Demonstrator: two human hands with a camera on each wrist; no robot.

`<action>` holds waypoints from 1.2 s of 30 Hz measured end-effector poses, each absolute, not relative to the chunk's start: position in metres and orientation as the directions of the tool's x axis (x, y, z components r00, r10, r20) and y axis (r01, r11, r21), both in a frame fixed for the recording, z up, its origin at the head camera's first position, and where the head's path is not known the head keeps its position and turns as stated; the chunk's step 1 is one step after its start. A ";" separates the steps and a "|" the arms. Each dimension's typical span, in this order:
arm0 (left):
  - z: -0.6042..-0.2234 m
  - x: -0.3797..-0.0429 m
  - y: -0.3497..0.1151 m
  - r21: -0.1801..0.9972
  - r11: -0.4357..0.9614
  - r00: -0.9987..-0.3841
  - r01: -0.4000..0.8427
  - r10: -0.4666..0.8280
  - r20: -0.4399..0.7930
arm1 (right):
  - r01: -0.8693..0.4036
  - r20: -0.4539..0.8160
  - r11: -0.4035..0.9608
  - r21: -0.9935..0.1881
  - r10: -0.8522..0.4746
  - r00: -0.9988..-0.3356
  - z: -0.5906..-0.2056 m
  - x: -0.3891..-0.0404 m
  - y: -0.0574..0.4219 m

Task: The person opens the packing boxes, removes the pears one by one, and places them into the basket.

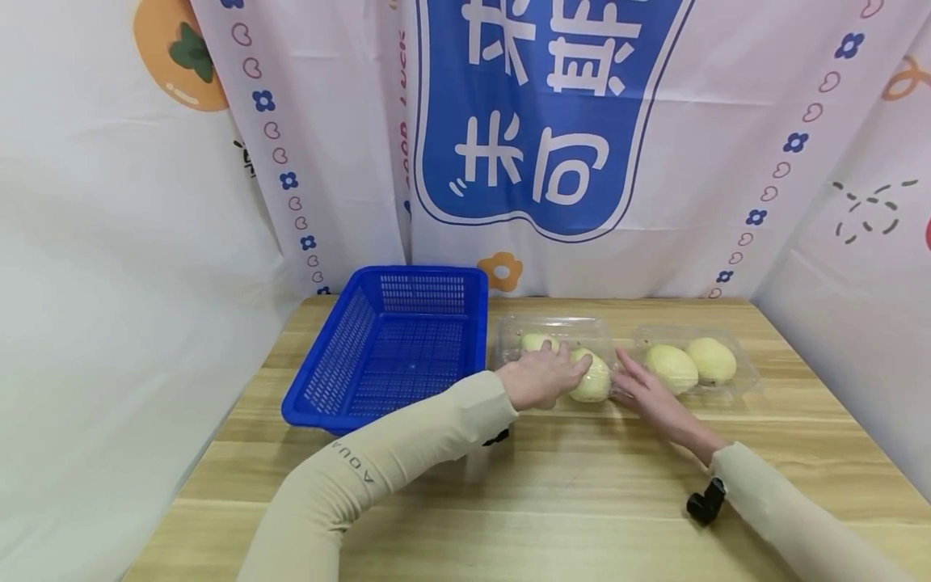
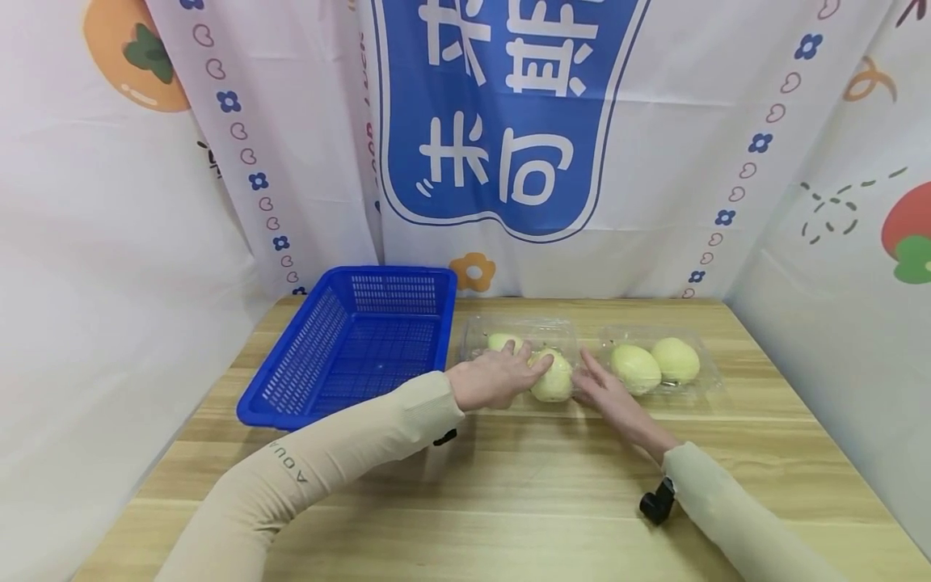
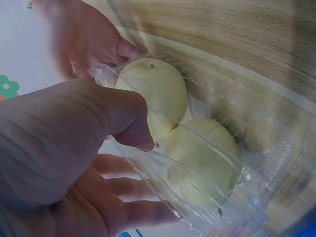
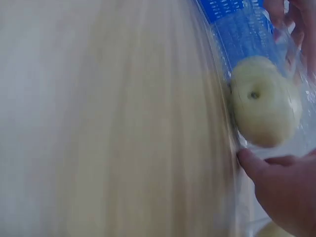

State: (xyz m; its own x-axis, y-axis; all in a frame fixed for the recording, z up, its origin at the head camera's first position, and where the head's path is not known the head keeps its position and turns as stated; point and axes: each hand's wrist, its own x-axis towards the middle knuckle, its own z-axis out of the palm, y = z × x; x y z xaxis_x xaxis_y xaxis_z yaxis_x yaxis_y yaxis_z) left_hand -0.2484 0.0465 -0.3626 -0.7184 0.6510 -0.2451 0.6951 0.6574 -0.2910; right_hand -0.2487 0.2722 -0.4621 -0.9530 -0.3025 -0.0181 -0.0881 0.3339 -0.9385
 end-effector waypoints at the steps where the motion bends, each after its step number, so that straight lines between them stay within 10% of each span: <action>1: -0.362 -0.248 0.047 -0.288 0.658 -0.718 0.696 0.651 -0.247 | -0.120 -0.010 0.398 -0.910 -0.309 -0.951 -0.462 -0.248 0.274; 6: -0.362 -0.248 0.048 -0.277 0.660 -0.716 0.698 0.649 -0.256 | -0.196 0.020 0.567 -0.800 -0.302 -0.953 -0.464 -0.245 0.273; 36: -0.341 -0.270 0.041 -0.081 0.660 -0.663 0.747 0.729 -0.174 | -0.123 -0.076 0.473 -0.873 -0.381 -0.922 -0.461 -0.242 0.270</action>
State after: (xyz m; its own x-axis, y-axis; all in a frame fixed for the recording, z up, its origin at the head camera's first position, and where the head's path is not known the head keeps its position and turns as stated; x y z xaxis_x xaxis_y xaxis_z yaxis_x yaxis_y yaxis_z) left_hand -0.2696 0.0414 -0.3410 -0.6625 0.7286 -0.1737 0.7470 0.6599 -0.0813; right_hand -0.2423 0.2700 -0.4613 -0.9216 -0.3806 -0.0765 -0.1228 0.4726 -0.8727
